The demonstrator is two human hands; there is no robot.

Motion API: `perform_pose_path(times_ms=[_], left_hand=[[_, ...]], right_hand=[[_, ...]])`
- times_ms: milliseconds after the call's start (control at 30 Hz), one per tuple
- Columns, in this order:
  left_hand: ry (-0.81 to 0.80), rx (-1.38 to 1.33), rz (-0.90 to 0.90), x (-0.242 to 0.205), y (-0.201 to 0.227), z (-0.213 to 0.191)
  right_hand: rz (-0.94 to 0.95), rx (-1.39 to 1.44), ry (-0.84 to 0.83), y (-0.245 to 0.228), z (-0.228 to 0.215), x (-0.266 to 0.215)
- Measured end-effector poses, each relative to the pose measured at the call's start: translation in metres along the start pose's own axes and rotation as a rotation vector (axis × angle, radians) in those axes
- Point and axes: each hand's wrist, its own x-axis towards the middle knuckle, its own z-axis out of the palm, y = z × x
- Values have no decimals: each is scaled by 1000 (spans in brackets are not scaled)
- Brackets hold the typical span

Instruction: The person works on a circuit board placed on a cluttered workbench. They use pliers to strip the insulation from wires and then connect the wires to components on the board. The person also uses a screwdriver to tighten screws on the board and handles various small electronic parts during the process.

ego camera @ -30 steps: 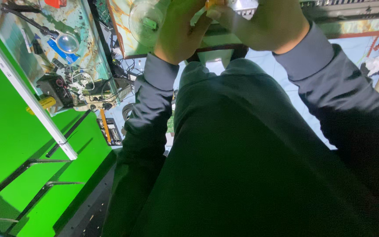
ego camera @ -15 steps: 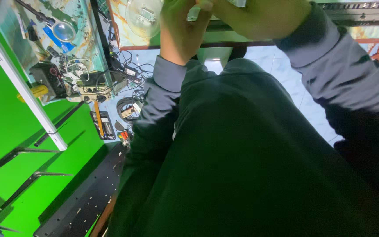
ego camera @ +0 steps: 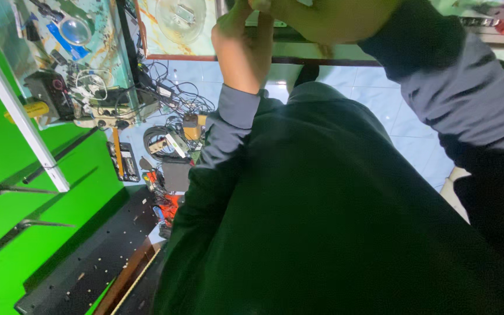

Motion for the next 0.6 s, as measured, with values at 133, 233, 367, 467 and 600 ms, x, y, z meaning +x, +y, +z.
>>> perform_pose_path(times_ms=[133,233,367,467,600], left_hand=[[91,17,-92,-6,5,15],[191,-104,-211,-12,15,27],[325,-77,-181,-13,23,50],[246,-35,-297,-9,22,51],[149,-150,-91,1,16,31]], right_hand=[[-35,-20,-2,-6,-3,-15],[-48,-31,11,2,-8,-18],[-59,-30,21,8,-12,-26],[-79,-12,14,7,-9,-28],[-106,-6,34,17,-13,-21]])
